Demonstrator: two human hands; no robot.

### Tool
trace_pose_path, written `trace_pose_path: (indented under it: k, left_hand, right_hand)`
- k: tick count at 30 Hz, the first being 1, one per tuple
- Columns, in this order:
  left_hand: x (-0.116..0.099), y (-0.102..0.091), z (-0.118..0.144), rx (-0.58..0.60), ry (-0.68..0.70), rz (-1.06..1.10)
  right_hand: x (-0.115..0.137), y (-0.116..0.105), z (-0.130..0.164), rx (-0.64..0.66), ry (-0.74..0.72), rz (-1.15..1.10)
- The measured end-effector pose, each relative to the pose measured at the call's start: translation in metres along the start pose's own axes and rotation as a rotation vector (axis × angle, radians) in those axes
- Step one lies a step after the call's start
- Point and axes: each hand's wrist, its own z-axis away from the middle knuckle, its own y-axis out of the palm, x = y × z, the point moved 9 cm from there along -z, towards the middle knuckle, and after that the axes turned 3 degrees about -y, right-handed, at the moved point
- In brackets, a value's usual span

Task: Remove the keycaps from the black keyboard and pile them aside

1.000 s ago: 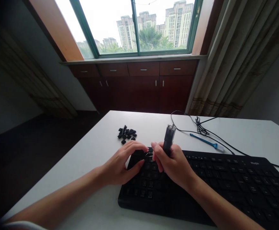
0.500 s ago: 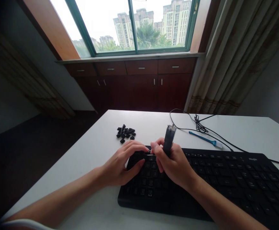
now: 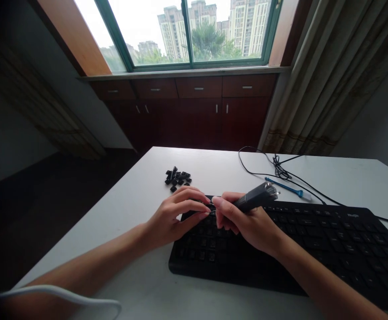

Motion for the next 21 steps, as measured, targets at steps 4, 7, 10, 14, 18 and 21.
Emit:
trace_pose_path:
  k: [4, 7, 10, 14, 18, 21]
  left_hand:
    - [-0.001, 0.005, 0.002, 0.051, 0.013, -0.01]
    - [-0.002, 0.006, 0.003, 0.058, 0.014, -0.011]
    - [-0.002, 0.005, 0.003, 0.048, 0.006, 0.001]
    - [-0.003, 0.003, 0.002, 0.024, -0.006, 0.026]
    - [-0.007, -0.002, 0.001, -0.035, 0.02, 0.021]
    - [-0.009, -0.006, 0.001, -0.08, 0.034, 0.002]
  right_hand:
    - [-0.001, -0.002, 0.002, -0.018, 0.005, 0.031]
    - [0.0, -0.003, 0.004, -0.059, -0.031, 0.043]
    - [-0.003, -0.003, 0.005, -0.098, -0.023, 0.004]
    - [-0.01, -0.008, 0.006, -0.168, 0.025, -0.082]
    - [-0.016, -0.01, 0.007, -0.188, 0.047, -0.157]
    - [-0.014, -0.011, 0.006, -0.172, 0.026, -0.198]
